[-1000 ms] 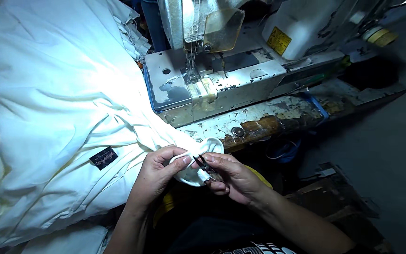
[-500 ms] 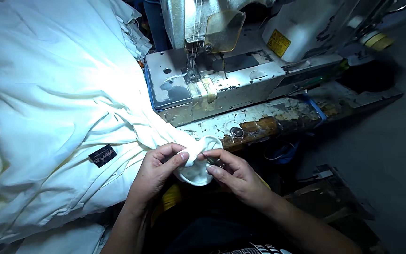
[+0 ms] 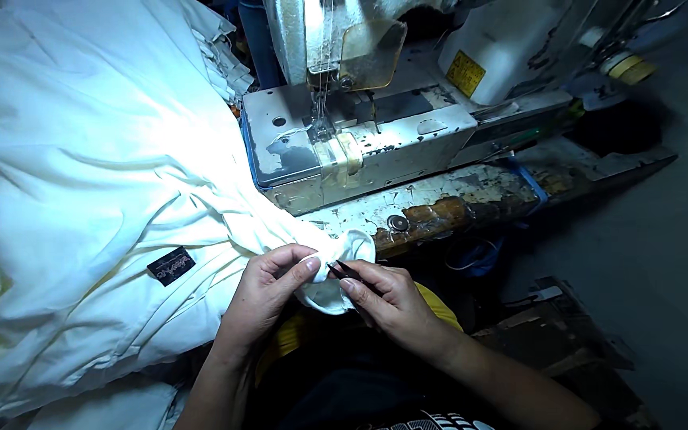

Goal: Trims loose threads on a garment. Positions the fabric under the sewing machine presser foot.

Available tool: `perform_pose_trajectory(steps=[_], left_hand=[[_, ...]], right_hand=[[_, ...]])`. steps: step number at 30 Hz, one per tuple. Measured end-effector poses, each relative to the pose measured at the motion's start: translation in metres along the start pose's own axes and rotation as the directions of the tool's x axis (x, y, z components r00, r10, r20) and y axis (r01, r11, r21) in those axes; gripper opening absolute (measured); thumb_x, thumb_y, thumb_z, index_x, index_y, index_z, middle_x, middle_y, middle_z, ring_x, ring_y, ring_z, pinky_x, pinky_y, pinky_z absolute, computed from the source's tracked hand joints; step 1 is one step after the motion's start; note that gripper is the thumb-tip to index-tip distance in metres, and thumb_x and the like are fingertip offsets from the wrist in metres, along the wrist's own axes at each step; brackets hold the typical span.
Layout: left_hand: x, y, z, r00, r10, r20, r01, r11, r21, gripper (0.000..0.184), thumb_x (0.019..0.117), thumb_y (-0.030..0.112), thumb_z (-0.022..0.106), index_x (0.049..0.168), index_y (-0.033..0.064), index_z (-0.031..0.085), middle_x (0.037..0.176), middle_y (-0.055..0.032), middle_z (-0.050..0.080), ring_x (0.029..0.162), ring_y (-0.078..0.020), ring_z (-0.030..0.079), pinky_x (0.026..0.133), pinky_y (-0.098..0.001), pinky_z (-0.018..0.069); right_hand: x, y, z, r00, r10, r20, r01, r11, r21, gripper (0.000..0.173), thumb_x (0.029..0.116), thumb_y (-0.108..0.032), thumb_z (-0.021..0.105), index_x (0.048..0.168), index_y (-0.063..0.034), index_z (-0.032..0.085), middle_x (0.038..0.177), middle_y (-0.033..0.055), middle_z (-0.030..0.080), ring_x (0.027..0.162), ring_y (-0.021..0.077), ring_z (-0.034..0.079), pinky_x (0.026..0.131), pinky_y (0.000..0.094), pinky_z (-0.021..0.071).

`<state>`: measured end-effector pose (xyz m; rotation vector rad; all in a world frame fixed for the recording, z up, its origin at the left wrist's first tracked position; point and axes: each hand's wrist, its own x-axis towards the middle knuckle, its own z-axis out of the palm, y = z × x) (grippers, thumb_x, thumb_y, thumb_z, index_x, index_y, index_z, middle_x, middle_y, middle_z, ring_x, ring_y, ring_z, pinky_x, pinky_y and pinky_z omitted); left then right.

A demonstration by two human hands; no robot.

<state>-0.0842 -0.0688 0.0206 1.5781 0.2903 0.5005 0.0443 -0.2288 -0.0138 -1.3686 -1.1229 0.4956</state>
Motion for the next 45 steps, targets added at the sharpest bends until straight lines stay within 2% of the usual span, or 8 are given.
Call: perform_pose_trajectory(steps=[7, 12, 17, 22, 28, 36, 38, 45], left_hand=[[-0.001, -0.006, -0.003, 0.999, -0.027, 0.017, 0.027, 0.999, 0.025, 0.012, 0.0972, 0.01, 0.064, 0.094, 0.0101, 0.076, 0.085, 0.0054, 0.073, 0.081, -0.0013, 0.069, 0.079, -0.0191, 0.0575], [0.0, -0.002, 0.001, 1.0, -0.023, 0.008, 0.022, 0.999, 0.04, 0.012, 0.097, 0.012, 0.064, 0.094, 0.0104, 0.075, 0.084, 0.0047, 0.073, 0.08, -0.0017, 0.069, 0.079, -0.019, 0.0572], [0.001, -0.003, 0.006, 1.0, 0.009, -0.014, -0.007, 0.989, 0.151, 0.011, 0.0966, 0.015, 0.066, 0.094, 0.0091, 0.075, 0.084, 0.0049, 0.073, 0.079, -0.0018, 0.069, 0.077, -0.019, 0.0574], [-0.001, -0.001, 0.004, 0.998, 0.036, 0.059, -0.045, 0.986, 0.158, 0.012, 0.0961, 0.02, 0.068, 0.093, 0.0127, 0.077, 0.089, 0.0082, 0.072, 0.084, 0.0006, 0.068, 0.079, -0.0171, 0.0564], [0.003, -0.002, 0.004, 0.996, 0.039, 0.079, -0.048, 0.991, 0.123, 0.012, 0.0969, 0.018, 0.067, 0.094, 0.0118, 0.076, 0.087, 0.0076, 0.073, 0.082, 0.0007, 0.067, 0.077, -0.0171, 0.0561], [0.001, 0.0, 0.004, 1.0, 0.003, 0.024, -0.006, 0.991, 0.13, 0.011, 0.0968, 0.016, 0.065, 0.093, 0.0118, 0.074, 0.081, 0.0083, 0.071, 0.077, 0.0011, 0.067, 0.074, -0.0166, 0.0562], [0.001, 0.003, 0.003, 0.999, -0.006, 0.032, 0.002, 0.99, 0.142, 0.012, 0.0974, 0.016, 0.063, 0.092, 0.0119, 0.073, 0.077, 0.0088, 0.069, 0.072, 0.0016, 0.065, 0.07, -0.0158, 0.0547], [-0.012, 0.013, -0.019, 0.995, -0.072, -0.065, 0.071, 0.997, -0.025, 0.017, 0.0988, 0.009, 0.058, 0.093, 0.0095, 0.074, 0.078, 0.0037, 0.071, 0.07, -0.0015, 0.067, 0.068, -0.0183, 0.0572]], right_hand=[[0.0, -0.011, -0.013, 0.861, -0.508, -0.006, 0.494, 0.835, 0.242, 0.024, 0.1082, -0.02, 0.05, 0.102, -0.0016, 0.064, 0.084, 0.0049, 0.067, 0.074, -0.0001, 0.062, 0.068, 0.0134, 0.0515], [0.011, 0.001, -0.011, 0.895, -0.426, -0.135, 0.385, 0.888, -0.252, 0.029, 0.0911, -0.024, 0.076, 0.102, 0.0026, 0.068, 0.08, 0.0041, 0.065, 0.065, -0.0048, 0.049, 0.06, 0.0075, 0.0408], [0.018, 0.008, 0.005, 0.881, -0.451, -0.144, 0.307, 0.777, -0.55, 0.015, 0.0897, -0.014, 0.066, 0.091, -0.0012, 0.073, 0.071, 0.0074, 0.066, 0.06, 0.0083, 0.057, 0.057, 0.0182, 0.0461], [0.008, -0.002, -0.007, 0.95, -0.276, -0.148, 0.288, 0.955, 0.067, 0.01, 0.0894, -0.002, 0.061, 0.083, 0.003, 0.067, 0.074, 0.002, 0.066, 0.068, -0.0053, 0.057, 0.063, 0.0092, 0.0453], [-0.003, -0.002, -0.016, 0.96, -0.254, -0.116, 0.279, 0.844, 0.458, 0.01, 0.0963, -0.01, 0.061, 0.095, -0.007, 0.07, 0.087, -0.0071, 0.071, 0.08, -0.0077, 0.062, 0.072, 0.0104, 0.0508], [0.017, -0.007, -0.022, 0.841, -0.534, 0.082, 0.537, 0.843, -0.018, 0.013, 0.1004, -0.012, 0.059, 0.102, -0.0011, 0.067, 0.093, 0.0107, 0.066, 0.09, 0.0061, 0.062, 0.085, 0.0159, 0.0505], [0.023, -0.001, -0.023, 0.813, -0.564, 0.145, 0.582, 0.798, -0.155, 0.019, 0.0996, -0.014, 0.057, 0.095, 0.0004, 0.069, 0.078, 0.011, 0.064, 0.072, 0.0122, 0.061, 0.068, 0.0214, 0.0497], [0.056, 0.041, -0.091, 0.963, -0.255, -0.088, 0.077, 0.57, -0.818, 0.008, 0.0879, -0.006, 0.064, 0.086, 0.0013, 0.066, 0.077, 0.0164, 0.062, 0.067, 0.0317, 0.065, 0.055, 0.0455, 0.0516]])
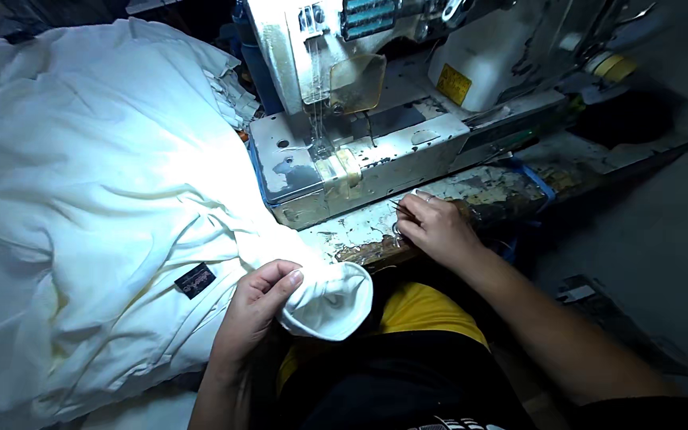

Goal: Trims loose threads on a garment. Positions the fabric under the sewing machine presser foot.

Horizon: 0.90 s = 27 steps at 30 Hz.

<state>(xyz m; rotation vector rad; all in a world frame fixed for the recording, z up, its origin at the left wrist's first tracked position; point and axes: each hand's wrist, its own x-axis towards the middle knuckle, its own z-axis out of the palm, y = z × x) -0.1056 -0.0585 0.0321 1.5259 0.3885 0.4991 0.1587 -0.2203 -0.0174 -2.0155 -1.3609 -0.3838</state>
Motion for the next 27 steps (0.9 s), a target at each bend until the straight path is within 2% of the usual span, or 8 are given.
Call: perform_pose_trajectory(steps=[3, 6, 8, 11, 16, 18, 22, 27], left_hand=[[0.002, 0.003, -0.003, 0.999, 0.018, 0.047, -0.016, 0.999, -0.038, 0.02, 0.1015, 0.01, 0.056, 0.1, 0.0062, 0.075, 0.084, 0.0003, 0.073, 0.076, -0.0038, 0.069, 0.074, -0.0207, 0.0588], [-0.001, 0.006, -0.007, 0.998, 0.041, 0.058, -0.04, 0.999, -0.023, 0.02, 0.1026, 0.012, 0.056, 0.102, 0.0074, 0.075, 0.088, 0.0009, 0.074, 0.079, -0.0033, 0.07, 0.076, -0.0208, 0.0588], [-0.001, 0.01, -0.006, 0.996, 0.051, 0.067, -0.049, 0.998, -0.025, 0.02, 0.1026, 0.012, 0.056, 0.103, 0.0083, 0.076, 0.089, 0.0013, 0.075, 0.08, -0.003, 0.07, 0.077, -0.0208, 0.059], [-0.003, 0.022, -0.007, 0.99, 0.115, 0.087, -0.123, 0.988, 0.09, 0.015, 0.0999, 0.016, 0.064, 0.104, 0.0118, 0.077, 0.092, 0.0049, 0.075, 0.082, -0.0005, 0.069, 0.076, -0.0179, 0.0578], [0.001, 0.046, -0.025, 0.921, 0.39, -0.024, -0.224, 0.577, 0.785, 0.015, 0.0898, 0.032, 0.068, 0.093, 0.02, 0.078, 0.091, 0.0138, 0.068, 0.099, -0.0034, 0.057, 0.091, -0.0336, 0.0397], [0.015, 0.055, -0.019, 0.922, 0.386, -0.021, -0.253, 0.645, 0.721, 0.012, 0.0928, 0.026, 0.065, 0.094, 0.0196, 0.075, 0.097, 0.0121, 0.069, 0.104, -0.0022, 0.061, 0.093, -0.0257, 0.0479], [0.06, 0.076, 0.005, 0.951, 0.309, 0.026, -0.288, 0.849, 0.443, 0.013, 0.0998, 0.011, 0.058, 0.098, 0.0138, 0.07, 0.081, 0.0049, 0.068, 0.07, -0.0021, 0.063, 0.063, -0.0172, 0.0536], [0.129, 0.071, 0.01, 0.897, 0.43, 0.102, -0.264, 0.337, 0.904, 0.014, 0.097, 0.024, 0.063, 0.092, 0.0159, 0.073, 0.08, 0.004, 0.066, 0.071, -0.0091, 0.061, 0.064, -0.0339, 0.0484]], right_hand=[[0.01, 0.006, 0.0, 0.978, 0.118, 0.171, -0.077, 0.971, -0.227, 0.029, 0.0885, -0.017, 0.077, 0.112, -0.0024, 0.071, 0.1, 0.0242, 0.068, 0.108, 0.0471, 0.062, 0.092, 0.0619, 0.0473], [0.008, -0.006, -0.01, 0.999, -0.027, 0.025, 0.03, 0.994, -0.102, 0.04, 0.0857, -0.026, 0.08, 0.119, -0.0043, 0.073, 0.109, 0.0246, 0.068, 0.123, 0.0497, 0.055, 0.109, 0.0663, 0.0344], [0.007, -0.037, -0.012, 0.992, -0.103, -0.078, 0.121, 0.953, 0.276, 0.037, 0.0887, -0.028, 0.074, 0.119, -0.0064, 0.074, 0.117, 0.0147, 0.069, 0.12, 0.0312, 0.059, 0.102, 0.0479, 0.0457], [0.012, -0.074, -0.01, 0.923, -0.182, 0.34, -0.223, 0.466, 0.856, 0.032, 0.0922, -0.019, 0.076, 0.121, -0.0057, 0.071, 0.106, -0.0033, 0.072, 0.097, -0.002, 0.066, 0.088, 0.0185, 0.0549], [0.016, -0.078, -0.007, 0.86, -0.097, 0.502, -0.456, 0.296, 0.839, 0.006, 0.0946, -0.009, 0.068, 0.09, -0.008, 0.072, 0.075, -0.0087, 0.067, 0.069, -0.004, 0.062, 0.067, 0.0143, 0.0514], [0.014, -0.077, -0.009, 0.869, -0.112, 0.482, -0.442, 0.265, 0.857, 0.002, 0.0931, -0.009, 0.07, 0.094, -0.0082, 0.071, 0.077, -0.0079, 0.068, 0.071, -0.0026, 0.063, 0.068, 0.0157, 0.0532], [0.016, -0.073, -0.014, 0.846, -0.155, 0.51, -0.467, 0.246, 0.849, 0.009, 0.0952, -0.013, 0.068, 0.09, -0.0083, 0.073, 0.076, -0.0082, 0.068, 0.069, -0.0032, 0.063, 0.066, 0.015, 0.0535], [0.027, -0.06, -0.003, 0.873, -0.083, 0.481, -0.461, 0.187, 0.868, 0.029, 0.1041, -0.016, 0.054, 0.08, -0.0106, 0.068, 0.065, -0.0078, 0.065, 0.052, -0.0006, 0.061, 0.048, 0.0171, 0.0532]])
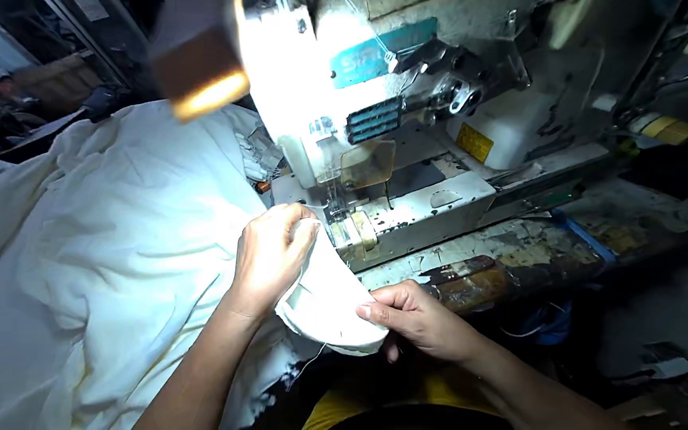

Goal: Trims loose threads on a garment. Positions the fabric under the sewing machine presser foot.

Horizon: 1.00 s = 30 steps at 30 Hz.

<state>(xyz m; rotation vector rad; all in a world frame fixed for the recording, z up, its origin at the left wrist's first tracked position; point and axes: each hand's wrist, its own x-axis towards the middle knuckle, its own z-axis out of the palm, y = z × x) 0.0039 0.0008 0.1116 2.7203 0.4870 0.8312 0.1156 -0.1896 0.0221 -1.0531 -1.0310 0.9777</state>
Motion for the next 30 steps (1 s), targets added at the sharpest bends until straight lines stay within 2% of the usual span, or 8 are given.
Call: perform_pose_trajectory(steps=[3, 5, 8, 10, 12, 16, 27, 30], left_hand=[[0.032, -0.015, 0.021, 0.99, -0.078, 0.116, 0.065, 0.991, 0.113, 0.016, 0.0965, 0.024, 0.065, 0.095, 0.0118, 0.076, 0.086, -0.0052, 0.07, 0.08, -0.0235, 0.067, 0.069, -0.0518, 0.0506], [0.051, -0.023, 0.033, 0.992, -0.087, 0.087, 0.077, 0.991, 0.108, 0.018, 0.0922, 0.025, 0.068, 0.095, 0.0082, 0.074, 0.086, -0.011, 0.07, 0.083, -0.03, 0.069, 0.07, -0.0583, 0.0512], [0.07, -0.028, 0.043, 0.999, 0.009, 0.037, -0.012, 0.997, 0.081, 0.031, 0.0869, 0.019, 0.07, 0.107, -0.0049, 0.07, 0.104, -0.0258, 0.071, 0.103, -0.0403, 0.068, 0.087, -0.0625, 0.0499], [0.075, -0.025, 0.041, 0.988, -0.097, 0.121, 0.091, 0.994, 0.053, 0.033, 0.0917, 0.011, 0.072, 0.113, -0.0128, 0.067, 0.114, -0.0324, 0.067, 0.114, -0.0422, 0.063, 0.101, -0.0577, 0.0447], [0.079, -0.025, 0.04, 0.969, -0.167, 0.183, 0.155, 0.985, 0.08, 0.032, 0.0939, 0.008, 0.071, 0.117, -0.0133, 0.065, 0.119, -0.032, 0.065, 0.118, -0.0405, 0.061, 0.106, -0.0535, 0.0417], [0.082, -0.038, 0.041, 0.993, 0.032, 0.117, -0.047, 0.99, 0.133, 0.033, 0.0906, 0.013, 0.073, 0.113, -0.0115, 0.067, 0.114, -0.0339, 0.067, 0.116, -0.049, 0.061, 0.101, -0.0645, 0.0418], [0.087, -0.05, 0.047, 0.99, -0.001, 0.141, -0.011, 0.996, 0.084, 0.037, 0.0912, 0.015, 0.075, 0.117, -0.0094, 0.066, 0.116, -0.031, 0.066, 0.117, -0.0454, 0.061, 0.101, -0.062, 0.0433], [0.098, -0.093, 0.076, 0.991, 0.126, 0.05, -0.13, 0.987, 0.09, 0.046, 0.0895, 0.031, 0.075, 0.121, -0.0007, 0.068, 0.12, -0.025, 0.068, 0.116, -0.0413, 0.064, 0.097, -0.0616, 0.0485]], right_hand=[[0.014, 0.008, -0.009, 0.994, -0.051, -0.093, 0.052, 0.999, 0.003, 0.03, 0.1028, -0.013, 0.054, 0.075, -0.0101, 0.066, 0.063, -0.0074, 0.064, 0.051, -0.0011, 0.06, 0.047, 0.0163, 0.052], [0.022, 0.008, -0.013, 0.987, -0.072, -0.147, 0.072, 0.997, -0.01, 0.031, 0.1026, -0.012, 0.054, 0.074, -0.01, 0.064, 0.061, -0.0074, 0.064, 0.049, -0.0017, 0.059, 0.046, 0.0157, 0.0511], [0.034, 0.001, -0.015, 0.969, -0.081, -0.234, 0.072, 0.996, -0.047, 0.032, 0.1033, -0.012, 0.052, 0.075, -0.0083, 0.065, 0.059, -0.0076, 0.063, 0.048, -0.002, 0.059, 0.045, 0.0155, 0.0505], [0.041, -0.001, -0.012, 0.96, -0.061, -0.275, 0.056, 0.998, -0.026, 0.034, 0.105, -0.012, 0.051, 0.076, -0.0059, 0.067, 0.061, -0.0062, 0.067, 0.047, -0.0016, 0.06, 0.045, 0.0162, 0.0518], [0.041, -0.001, -0.009, 0.959, -0.055, -0.279, 0.043, 0.998, -0.047, 0.034, 0.1056, -0.013, 0.052, 0.077, -0.0044, 0.068, 0.063, -0.0051, 0.068, 0.047, -0.0021, 0.059, 0.046, 0.0156, 0.0515], [0.032, 0.001, 0.001, 0.975, -0.067, -0.214, 0.047, 0.994, -0.097, 0.032, 0.1049, -0.013, 0.053, 0.078, -0.0031, 0.068, 0.07, -0.0045, 0.07, 0.05, -0.0049, 0.058, 0.047, 0.0132, 0.0495], [0.036, 0.008, 0.002, 0.961, -0.104, -0.255, 0.069, 0.987, -0.145, 0.034, 0.104, -0.013, 0.054, 0.073, -0.0057, 0.066, 0.064, -0.0056, 0.068, 0.049, -0.004, 0.058, 0.047, 0.0136, 0.049], [0.038, 0.008, 0.002, 0.962, -0.074, -0.262, 0.028, 0.985, -0.173, 0.033, 0.1025, -0.014, 0.057, 0.072, -0.0056, 0.066, 0.061, -0.0053, 0.065, 0.048, -0.0028, 0.057, 0.048, 0.0148, 0.0482]])
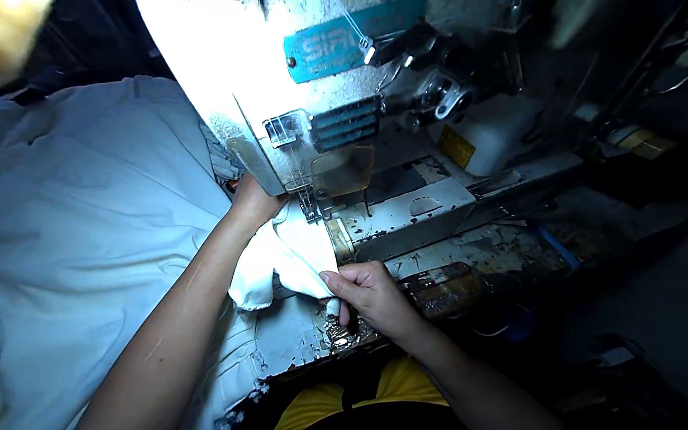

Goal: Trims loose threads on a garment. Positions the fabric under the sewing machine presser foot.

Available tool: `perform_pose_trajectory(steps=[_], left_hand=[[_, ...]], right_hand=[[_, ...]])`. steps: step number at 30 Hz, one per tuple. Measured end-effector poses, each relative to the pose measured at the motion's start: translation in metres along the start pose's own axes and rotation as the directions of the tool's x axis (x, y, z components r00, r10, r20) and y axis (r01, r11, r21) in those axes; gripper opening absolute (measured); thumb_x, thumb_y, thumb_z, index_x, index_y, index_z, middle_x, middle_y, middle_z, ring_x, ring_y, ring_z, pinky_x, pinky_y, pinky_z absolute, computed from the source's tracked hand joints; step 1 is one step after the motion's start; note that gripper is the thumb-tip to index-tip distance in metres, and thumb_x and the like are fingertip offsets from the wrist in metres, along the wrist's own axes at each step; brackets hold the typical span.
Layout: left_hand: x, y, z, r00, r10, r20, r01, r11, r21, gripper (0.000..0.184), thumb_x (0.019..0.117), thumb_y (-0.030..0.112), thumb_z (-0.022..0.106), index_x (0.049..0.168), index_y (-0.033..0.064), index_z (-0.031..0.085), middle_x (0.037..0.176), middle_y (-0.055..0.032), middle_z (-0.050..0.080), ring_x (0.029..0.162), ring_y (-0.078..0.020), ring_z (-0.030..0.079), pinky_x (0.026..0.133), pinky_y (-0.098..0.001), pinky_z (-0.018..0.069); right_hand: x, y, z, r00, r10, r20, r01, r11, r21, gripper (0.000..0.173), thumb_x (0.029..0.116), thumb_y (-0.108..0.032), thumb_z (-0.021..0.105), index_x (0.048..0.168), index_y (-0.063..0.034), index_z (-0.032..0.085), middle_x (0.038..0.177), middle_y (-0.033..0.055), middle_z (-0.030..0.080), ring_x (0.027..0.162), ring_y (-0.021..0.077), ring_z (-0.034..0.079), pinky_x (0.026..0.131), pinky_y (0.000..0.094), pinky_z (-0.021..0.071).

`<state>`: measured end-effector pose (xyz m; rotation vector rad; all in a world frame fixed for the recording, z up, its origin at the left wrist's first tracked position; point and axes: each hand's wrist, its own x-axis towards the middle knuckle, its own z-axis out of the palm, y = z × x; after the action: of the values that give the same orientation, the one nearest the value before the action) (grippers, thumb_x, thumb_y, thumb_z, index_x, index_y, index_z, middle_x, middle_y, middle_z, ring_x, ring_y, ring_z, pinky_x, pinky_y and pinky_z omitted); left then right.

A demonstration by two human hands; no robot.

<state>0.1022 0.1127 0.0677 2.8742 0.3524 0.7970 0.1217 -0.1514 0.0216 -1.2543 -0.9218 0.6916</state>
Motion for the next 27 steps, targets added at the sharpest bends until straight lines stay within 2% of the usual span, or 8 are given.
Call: perform_pose_trajectory(steps=[2, 4, 7, 8, 11, 18, 24, 27], left_hand=[[0.002, -0.002, 0.001, 0.999, -0.039, 0.018, 0.04, 0.999, -0.034, 0.05, 0.0891, 0.035, 0.076, 0.125, 0.0011, 0.066, 0.121, -0.0236, 0.067, 0.116, -0.0405, 0.064, 0.096, -0.0632, 0.049], [-0.002, 0.02, -0.017, 0.99, -0.124, 0.061, 0.128, 0.989, -0.067, 0.044, 0.0874, 0.033, 0.077, 0.118, 0.0014, 0.068, 0.111, -0.0227, 0.071, 0.108, -0.0403, 0.068, 0.09, -0.0661, 0.0505], [-0.031, 0.069, -0.06, 0.941, -0.261, 0.217, 0.278, 0.959, -0.051, 0.03, 0.0972, 0.028, 0.067, 0.113, 0.0024, 0.07, 0.108, -0.0198, 0.07, 0.107, -0.0375, 0.067, 0.091, -0.0646, 0.0494], [-0.045, 0.079, -0.068, 0.939, -0.259, 0.226, 0.274, 0.961, -0.039, 0.031, 0.0992, 0.028, 0.066, 0.113, 0.0003, 0.07, 0.11, -0.0209, 0.069, 0.107, -0.0389, 0.066, 0.091, -0.0649, 0.0493], [-0.073, 0.082, -0.062, 0.984, -0.162, 0.074, 0.165, 0.986, -0.035, 0.024, 0.0996, 0.024, 0.066, 0.102, 0.0014, 0.071, 0.097, -0.0161, 0.068, 0.09, -0.0344, 0.067, 0.079, -0.0572, 0.0527], [-0.068, 0.073, -0.05, 0.992, -0.118, 0.036, 0.118, 0.993, 0.0, 0.025, 0.0996, 0.027, 0.061, 0.097, 0.004, 0.07, 0.089, -0.0104, 0.065, 0.089, -0.0294, 0.064, 0.078, -0.0515, 0.0496], [-0.063, 0.074, -0.049, 0.991, -0.13, 0.005, 0.13, 0.991, 0.017, 0.025, 0.1002, 0.024, 0.06, 0.096, 0.0011, 0.07, 0.09, -0.0141, 0.065, 0.089, -0.0328, 0.064, 0.078, -0.0541, 0.0491], [-0.063, 0.078, -0.048, 0.987, -0.16, 0.004, 0.16, 0.987, 0.023, 0.025, 0.1001, 0.023, 0.062, 0.097, 0.0, 0.07, 0.09, -0.0151, 0.066, 0.091, -0.0341, 0.064, 0.081, -0.0553, 0.0483]], right_hand=[[-0.002, -0.003, -0.001, 0.999, 0.043, 0.012, -0.043, 0.999, 0.0, 0.025, 0.1007, -0.014, 0.06, 0.079, -0.0045, 0.069, 0.061, -0.0054, 0.063, 0.047, -0.0017, 0.055, 0.048, 0.0152, 0.0475], [-0.009, -0.005, -0.001, 0.997, 0.07, 0.025, -0.07, 0.997, -0.021, 0.022, 0.1001, -0.015, 0.061, 0.083, -0.0054, 0.071, 0.063, -0.0059, 0.063, 0.048, -0.0016, 0.054, 0.048, 0.0151, 0.0479], [-0.023, -0.003, -0.001, 0.998, 0.066, 0.019, -0.064, 0.992, -0.107, 0.028, 0.1003, -0.019, 0.059, 0.076, -0.0088, 0.068, 0.061, -0.0072, 0.061, 0.048, -0.0023, 0.054, 0.047, 0.0149, 0.0467], [-0.026, -0.001, -0.001, 0.999, 0.052, 0.006, -0.051, 0.991, -0.122, 0.029, 0.1004, -0.018, 0.058, 0.074, -0.0095, 0.066, 0.06, -0.0074, 0.06, 0.048, -0.0026, 0.054, 0.047, 0.0146, 0.0464], [-0.03, 0.005, -0.001, 0.999, -0.006, -0.034, 0.002, 0.993, -0.115, 0.029, 0.0993, -0.016, 0.057, 0.072, -0.0105, 0.066, 0.058, -0.0082, 0.06, 0.047, -0.0032, 0.054, 0.046, 0.0133, 0.0459], [-0.031, 0.016, 0.001, 0.988, -0.126, -0.088, 0.117, 0.988, -0.098, 0.031, 0.0975, -0.015, 0.057, 0.068, -0.0106, 0.064, 0.057, -0.008, 0.059, 0.048, -0.0038, 0.054, 0.046, 0.0125, 0.0461], [-0.011, 0.01, 0.001, 0.99, -0.102, -0.101, 0.089, 0.988, -0.128, 0.032, 0.0995, -0.015, 0.056, 0.069, -0.0102, 0.064, 0.058, -0.0083, 0.059, 0.047, -0.0039, 0.054, 0.045, 0.0129, 0.0461], [-0.024, 0.001, -0.014, 0.956, -0.286, -0.063, 0.262, 0.931, -0.256, 0.036, 0.1052, -0.023, 0.055, 0.077, -0.0067, 0.072, 0.066, -0.0068, 0.066, 0.053, -0.0059, 0.056, 0.049, 0.0118, 0.0478]])
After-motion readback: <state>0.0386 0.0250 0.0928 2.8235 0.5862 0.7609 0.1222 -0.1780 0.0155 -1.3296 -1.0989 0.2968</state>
